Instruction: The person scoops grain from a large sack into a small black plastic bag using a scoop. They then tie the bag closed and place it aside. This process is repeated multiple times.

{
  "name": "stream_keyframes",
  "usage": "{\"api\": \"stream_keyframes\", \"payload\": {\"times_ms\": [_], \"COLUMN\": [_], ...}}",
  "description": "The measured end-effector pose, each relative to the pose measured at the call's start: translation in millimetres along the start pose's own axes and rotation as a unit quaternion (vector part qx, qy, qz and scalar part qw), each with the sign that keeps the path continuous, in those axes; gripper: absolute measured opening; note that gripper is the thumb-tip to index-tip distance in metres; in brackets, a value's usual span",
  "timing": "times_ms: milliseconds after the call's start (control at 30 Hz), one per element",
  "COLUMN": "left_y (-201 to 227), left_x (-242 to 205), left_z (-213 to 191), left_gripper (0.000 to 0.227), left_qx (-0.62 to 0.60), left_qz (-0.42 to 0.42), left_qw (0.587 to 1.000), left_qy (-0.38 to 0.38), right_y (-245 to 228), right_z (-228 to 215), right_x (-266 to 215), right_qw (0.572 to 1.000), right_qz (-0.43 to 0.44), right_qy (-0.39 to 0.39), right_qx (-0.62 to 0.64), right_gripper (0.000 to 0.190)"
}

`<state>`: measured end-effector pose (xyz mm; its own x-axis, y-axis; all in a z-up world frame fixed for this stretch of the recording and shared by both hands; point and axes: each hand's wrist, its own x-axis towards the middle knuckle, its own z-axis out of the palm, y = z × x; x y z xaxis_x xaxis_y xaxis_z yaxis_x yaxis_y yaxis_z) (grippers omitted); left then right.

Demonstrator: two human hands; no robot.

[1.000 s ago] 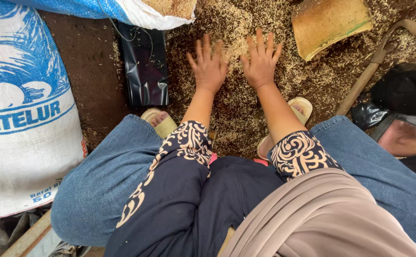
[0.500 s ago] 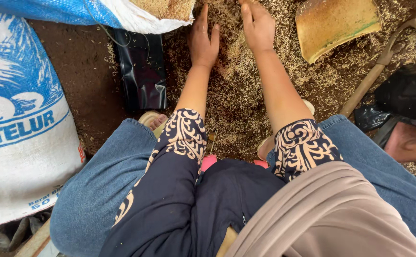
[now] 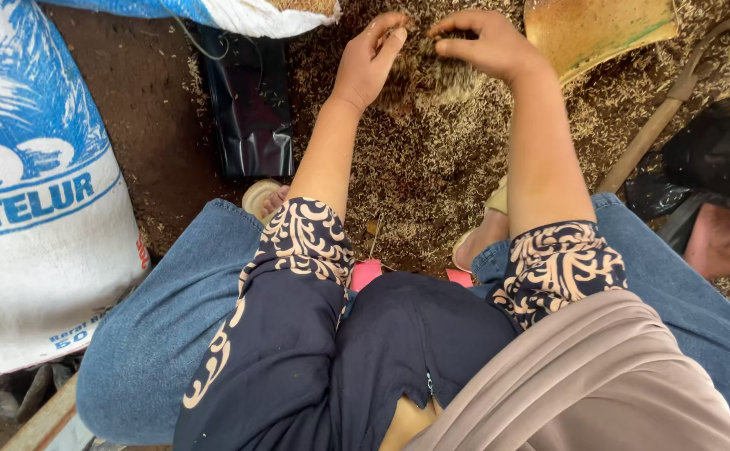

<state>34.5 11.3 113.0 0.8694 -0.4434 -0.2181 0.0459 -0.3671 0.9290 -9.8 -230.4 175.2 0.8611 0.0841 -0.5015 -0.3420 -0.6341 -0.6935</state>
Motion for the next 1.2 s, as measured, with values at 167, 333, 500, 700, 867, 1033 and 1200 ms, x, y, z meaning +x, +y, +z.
{"api": "stream_keyframes", "payload": {"times_ms": [167, 333, 500, 700, 867, 1033, 1200], "left_y": [33.0, 14.7, -19.0, -49.9, -39.9, -0.4, -12.1], "left_x": [-27.2, -49.7, -20.8, -20.9, -39.0, -68.5, -90.3], "left_z": [-9.9, 18.6, 29.4, -0.4, 34.6, 64.2, 23.9], "left_gripper": [0.027, 0.034, 0.04, 0.053, 0.077, 0.065, 0.053], "left_qx": [0.227, 0.363, 0.348, 0.318, 0.322, 0.346, 0.35], "left_qz": [-0.01, 0.054, 0.014, -0.103, -0.153, -0.113, -0.169], "left_qw": [0.969, 0.929, 0.934, 0.929, 0.929, 0.931, 0.913], "left_qy": [-0.101, -0.04, 0.075, 0.157, 0.103, 0.022, 0.12], "right_y": [-35.5, -49.6, -37.0, 23.8, 42.0, 23.3, 3.4], "right_z": [-7.5, 35.1, 41.9, 21.4, 107.2, 140.9, 140.0], "right_x": [-38.0, -30.1, -5.2, -3.0, 17.2, 13.2, -12.5], "right_qw": [0.986, 0.985, 0.997, 0.974, 0.939, 0.976, 0.966], "right_qz": [0.099, 0.072, 0.004, 0.166, 0.164, 0.003, -0.031], "right_qy": [-0.133, -0.078, 0.067, 0.151, 0.298, 0.217, 0.217], "right_qx": [-0.028, -0.135, -0.029, 0.026, -0.057, 0.005, -0.139], "right_gripper": [0.042, 0.046, 0.056, 0.045, 0.063, 0.052, 0.044]}}
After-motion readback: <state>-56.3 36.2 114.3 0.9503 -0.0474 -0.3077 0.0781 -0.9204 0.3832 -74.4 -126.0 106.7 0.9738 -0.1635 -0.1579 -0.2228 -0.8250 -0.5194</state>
